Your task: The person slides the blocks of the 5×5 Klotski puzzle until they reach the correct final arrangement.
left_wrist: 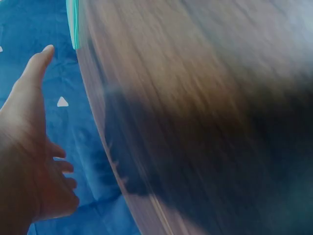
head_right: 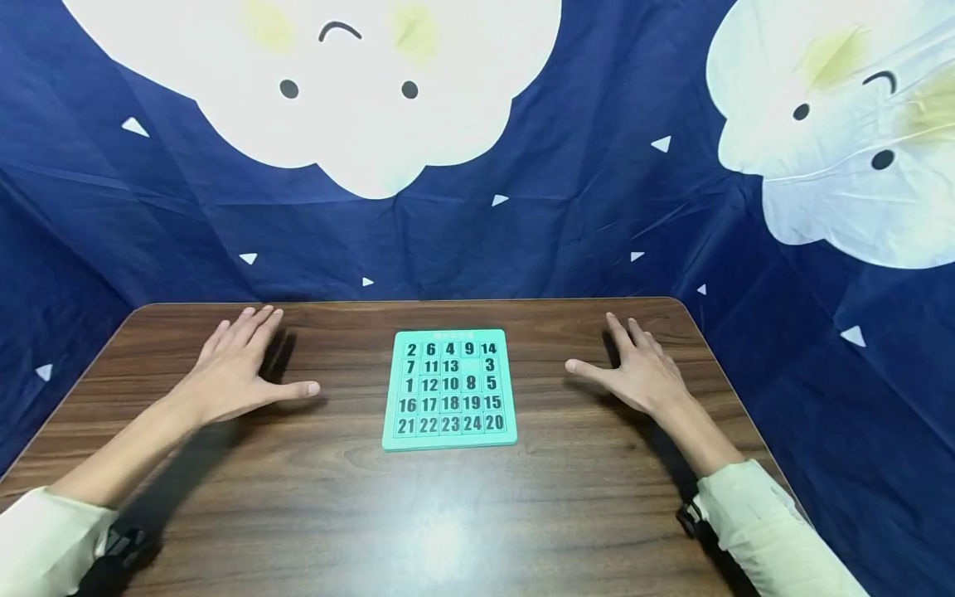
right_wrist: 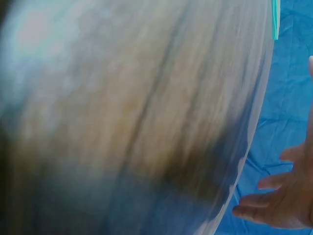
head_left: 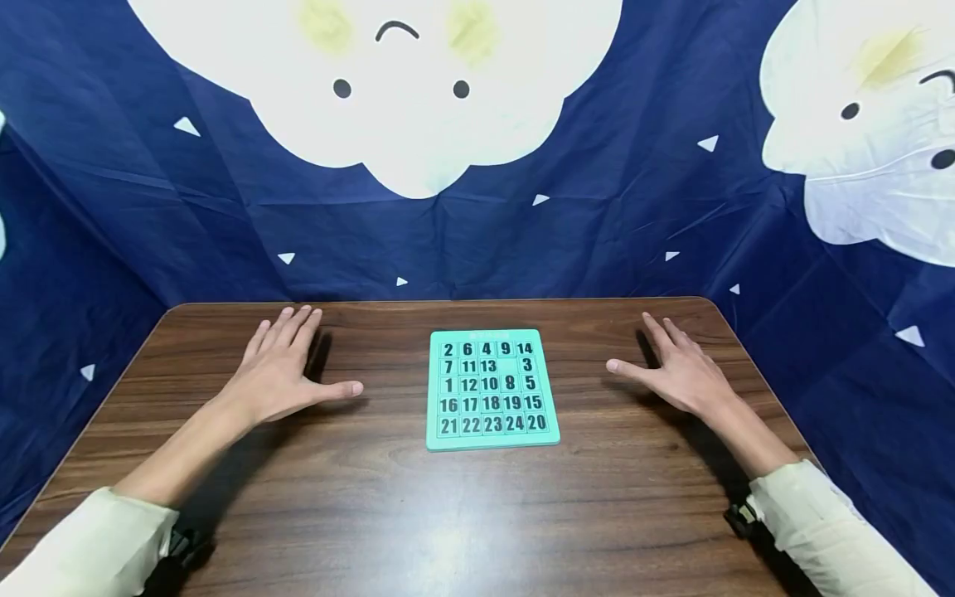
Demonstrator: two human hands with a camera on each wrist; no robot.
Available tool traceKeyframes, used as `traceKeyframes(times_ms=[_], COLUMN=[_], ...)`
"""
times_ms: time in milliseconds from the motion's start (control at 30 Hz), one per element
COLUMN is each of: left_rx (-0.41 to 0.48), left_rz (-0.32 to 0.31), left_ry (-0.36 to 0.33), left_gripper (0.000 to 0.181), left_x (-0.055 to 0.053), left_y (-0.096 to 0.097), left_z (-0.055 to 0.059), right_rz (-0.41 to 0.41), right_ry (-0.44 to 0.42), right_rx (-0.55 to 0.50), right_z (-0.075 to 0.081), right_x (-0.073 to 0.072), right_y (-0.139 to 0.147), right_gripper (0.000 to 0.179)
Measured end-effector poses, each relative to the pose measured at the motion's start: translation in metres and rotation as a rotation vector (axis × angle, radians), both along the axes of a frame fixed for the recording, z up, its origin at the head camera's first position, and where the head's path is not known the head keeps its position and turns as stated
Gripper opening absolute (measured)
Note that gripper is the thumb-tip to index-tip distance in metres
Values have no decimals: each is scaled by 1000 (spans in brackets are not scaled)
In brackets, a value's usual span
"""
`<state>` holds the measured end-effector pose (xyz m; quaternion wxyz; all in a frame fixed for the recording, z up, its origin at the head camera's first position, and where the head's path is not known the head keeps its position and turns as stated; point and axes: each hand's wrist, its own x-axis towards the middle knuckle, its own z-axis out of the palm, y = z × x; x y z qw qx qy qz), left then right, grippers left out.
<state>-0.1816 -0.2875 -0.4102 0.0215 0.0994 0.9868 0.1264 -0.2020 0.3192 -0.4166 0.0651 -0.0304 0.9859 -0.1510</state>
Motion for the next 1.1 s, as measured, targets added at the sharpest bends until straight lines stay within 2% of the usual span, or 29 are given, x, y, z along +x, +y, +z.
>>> traceKeyframes(times_ms=[267,633,1100], left_rx=[18,38,30], left_rz=[-55,-97,-156], left_ry=[-25,-31,-36], left_gripper=[149,149,147], left_x=[0,-4,-11], left_y=[20,42,70], left_z=[1,-5,-10], right_rz=[23,79,198], right_ry=[2,7,23], right_rx=[5,15,2], right_z=[-1,0,4], right_x=[0,-1,0], right_y=[-11,-32,-62], right_gripper=[126,123,113])
